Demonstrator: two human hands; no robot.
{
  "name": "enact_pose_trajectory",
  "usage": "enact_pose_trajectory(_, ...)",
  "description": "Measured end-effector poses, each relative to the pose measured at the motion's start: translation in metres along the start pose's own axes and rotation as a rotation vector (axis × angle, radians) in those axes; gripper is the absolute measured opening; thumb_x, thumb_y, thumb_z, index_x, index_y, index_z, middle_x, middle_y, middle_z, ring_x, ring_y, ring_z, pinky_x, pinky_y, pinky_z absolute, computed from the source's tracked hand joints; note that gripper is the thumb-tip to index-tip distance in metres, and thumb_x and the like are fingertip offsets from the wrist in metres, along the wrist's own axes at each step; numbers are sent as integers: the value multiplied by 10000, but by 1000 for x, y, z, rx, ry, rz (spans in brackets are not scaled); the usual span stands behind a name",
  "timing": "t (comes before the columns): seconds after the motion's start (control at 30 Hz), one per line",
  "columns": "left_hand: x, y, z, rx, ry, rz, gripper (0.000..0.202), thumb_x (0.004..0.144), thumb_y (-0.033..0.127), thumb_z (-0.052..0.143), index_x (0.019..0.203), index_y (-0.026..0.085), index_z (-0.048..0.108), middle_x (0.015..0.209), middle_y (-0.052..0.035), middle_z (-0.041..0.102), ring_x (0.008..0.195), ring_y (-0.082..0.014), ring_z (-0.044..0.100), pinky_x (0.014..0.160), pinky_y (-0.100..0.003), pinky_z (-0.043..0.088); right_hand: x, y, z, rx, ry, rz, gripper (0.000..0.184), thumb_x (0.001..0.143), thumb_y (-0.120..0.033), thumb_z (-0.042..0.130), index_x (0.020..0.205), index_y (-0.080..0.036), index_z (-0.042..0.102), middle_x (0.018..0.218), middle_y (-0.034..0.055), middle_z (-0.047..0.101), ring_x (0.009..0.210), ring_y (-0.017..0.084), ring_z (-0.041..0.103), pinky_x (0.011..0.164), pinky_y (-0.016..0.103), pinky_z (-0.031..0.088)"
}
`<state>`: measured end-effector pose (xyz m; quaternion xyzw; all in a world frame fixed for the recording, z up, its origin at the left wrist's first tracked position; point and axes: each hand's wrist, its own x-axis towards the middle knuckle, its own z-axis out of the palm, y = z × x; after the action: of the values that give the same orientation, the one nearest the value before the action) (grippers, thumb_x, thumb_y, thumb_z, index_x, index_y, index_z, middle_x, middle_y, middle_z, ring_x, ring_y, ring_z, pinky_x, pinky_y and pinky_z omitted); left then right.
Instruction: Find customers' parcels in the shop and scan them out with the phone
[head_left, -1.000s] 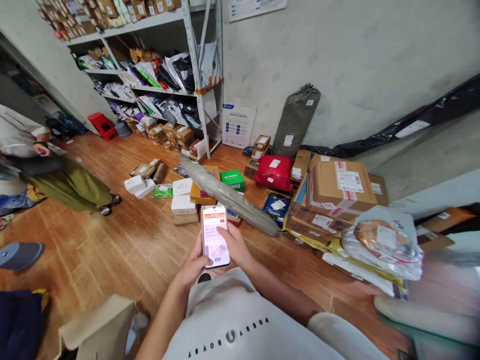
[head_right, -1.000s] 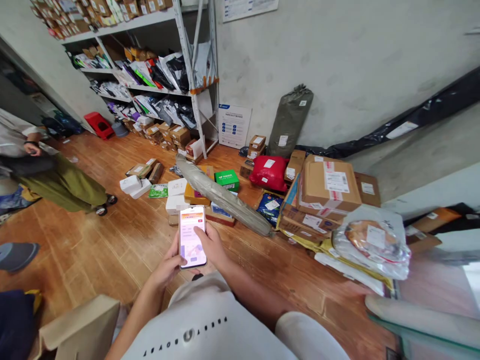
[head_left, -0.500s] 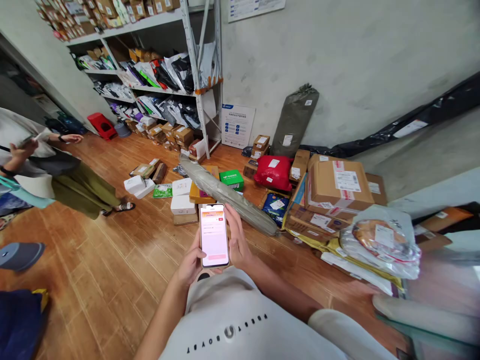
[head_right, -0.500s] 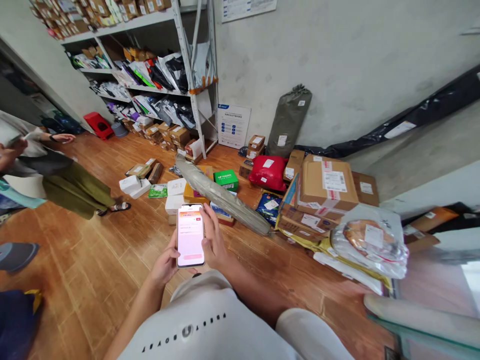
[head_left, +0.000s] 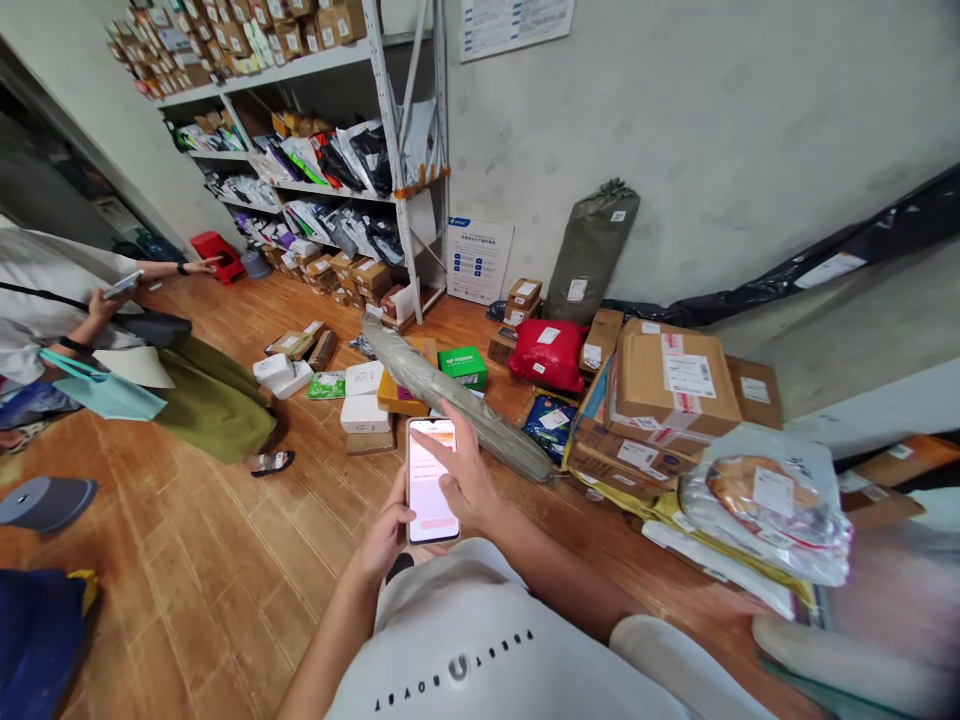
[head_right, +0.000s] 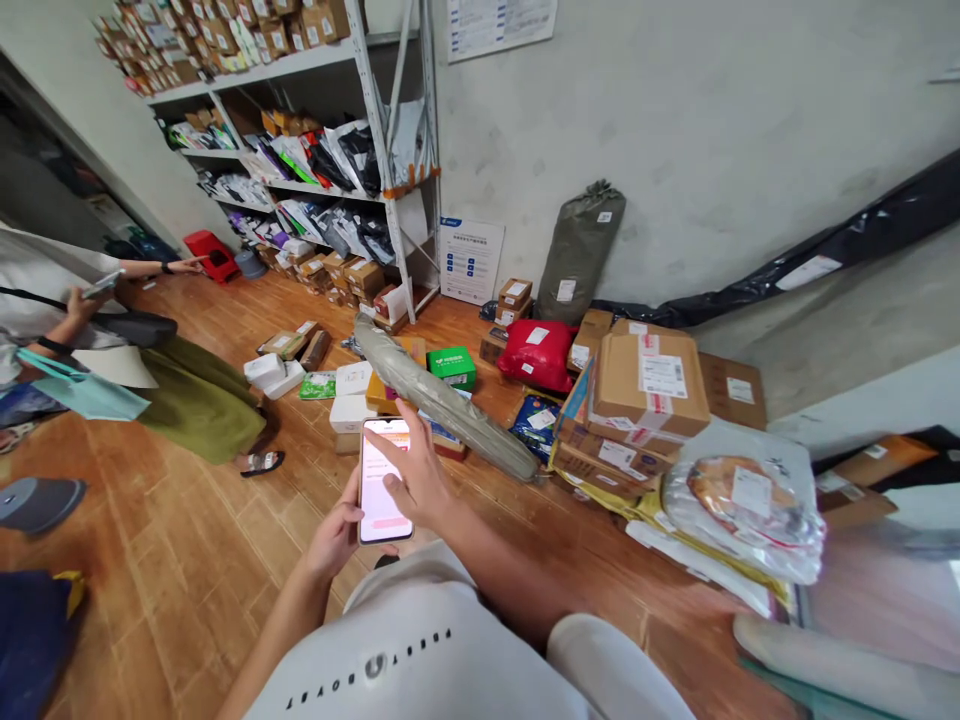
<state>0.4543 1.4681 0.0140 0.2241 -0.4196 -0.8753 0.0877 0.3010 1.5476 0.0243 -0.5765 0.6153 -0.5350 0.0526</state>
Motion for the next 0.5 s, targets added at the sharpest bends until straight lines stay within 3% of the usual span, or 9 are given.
enact_pose_trajectory(0.2,2,-18,6,-19,-7,23,874,710,185,448,1505,357,129,1513,-36,333,1090,-361,552,641,-417,575,-6,5,-7,39,6,6,654,917,-635,151,1479,-321,270,1559,51,93,1425,339,163,1139,552,168)
enact_pose_trajectory(0.37,-6,-16,11,-15,54,42,899,695,164,439,1512,323,100,1456,-83,404,1048,-361,573,538,-387,575,-5,8,0,41,-56,-10,613,934,-598,163,1437,-318,372,1556,45,115,1415,338,183,1130,557,173)
enact_pose_trajectory(0.5,-14,-14,-1,-80,51,95,905,685,162,430,1509,349,107,1445,-63,427,1086,-367,561,548,-373,565,0,6,24,130,-59,10,591,934,-595,200,1404,-319,428,1533,55,200,1416,319,194,1137,546,157)
